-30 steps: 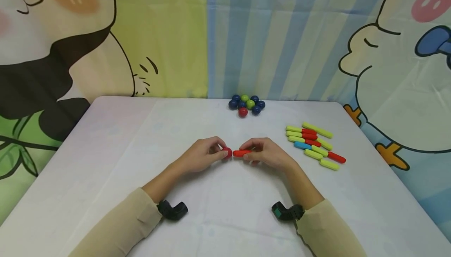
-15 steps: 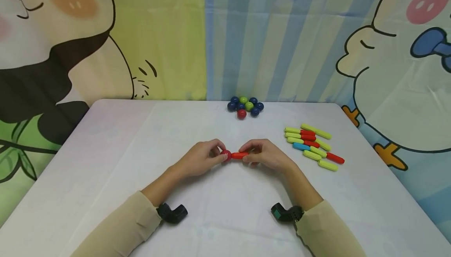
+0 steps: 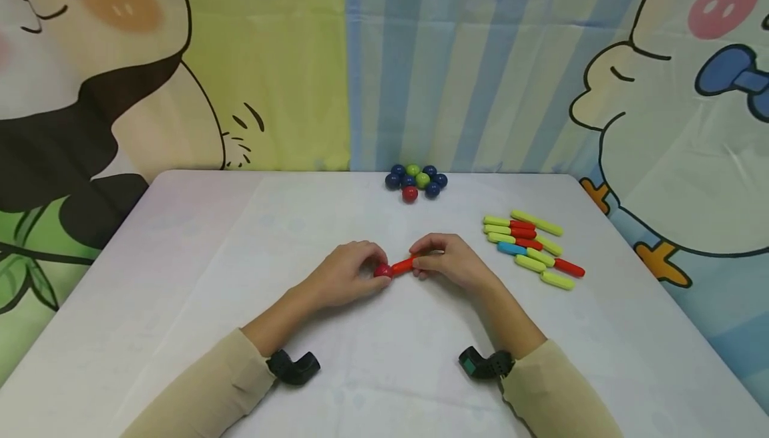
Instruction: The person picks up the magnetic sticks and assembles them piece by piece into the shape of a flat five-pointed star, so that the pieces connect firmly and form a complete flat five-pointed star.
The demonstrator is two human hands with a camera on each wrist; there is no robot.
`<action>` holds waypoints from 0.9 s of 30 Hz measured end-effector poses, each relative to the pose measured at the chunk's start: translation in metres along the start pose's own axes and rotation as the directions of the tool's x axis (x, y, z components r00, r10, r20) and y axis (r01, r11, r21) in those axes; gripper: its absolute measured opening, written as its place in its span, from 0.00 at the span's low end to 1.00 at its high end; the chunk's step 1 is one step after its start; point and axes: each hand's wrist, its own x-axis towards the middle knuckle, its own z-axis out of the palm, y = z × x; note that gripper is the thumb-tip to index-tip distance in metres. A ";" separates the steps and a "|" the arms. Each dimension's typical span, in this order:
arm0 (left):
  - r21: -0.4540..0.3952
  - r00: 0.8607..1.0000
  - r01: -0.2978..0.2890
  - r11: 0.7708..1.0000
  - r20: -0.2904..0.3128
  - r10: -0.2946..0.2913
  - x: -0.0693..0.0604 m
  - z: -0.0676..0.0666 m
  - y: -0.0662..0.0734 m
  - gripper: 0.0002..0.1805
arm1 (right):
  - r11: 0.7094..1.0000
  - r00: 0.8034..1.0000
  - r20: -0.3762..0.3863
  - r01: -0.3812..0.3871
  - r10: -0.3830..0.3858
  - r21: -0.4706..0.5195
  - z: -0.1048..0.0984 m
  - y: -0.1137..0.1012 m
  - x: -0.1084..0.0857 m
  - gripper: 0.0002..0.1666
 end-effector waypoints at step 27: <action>0.042 0.998 -0.052 0.998 0.028 0.051 -0.005 -0.001 0.003 0.21 | 0.995 0.994 0.051 0.090 -0.092 0.046 -0.003 -0.008 -0.004 0.21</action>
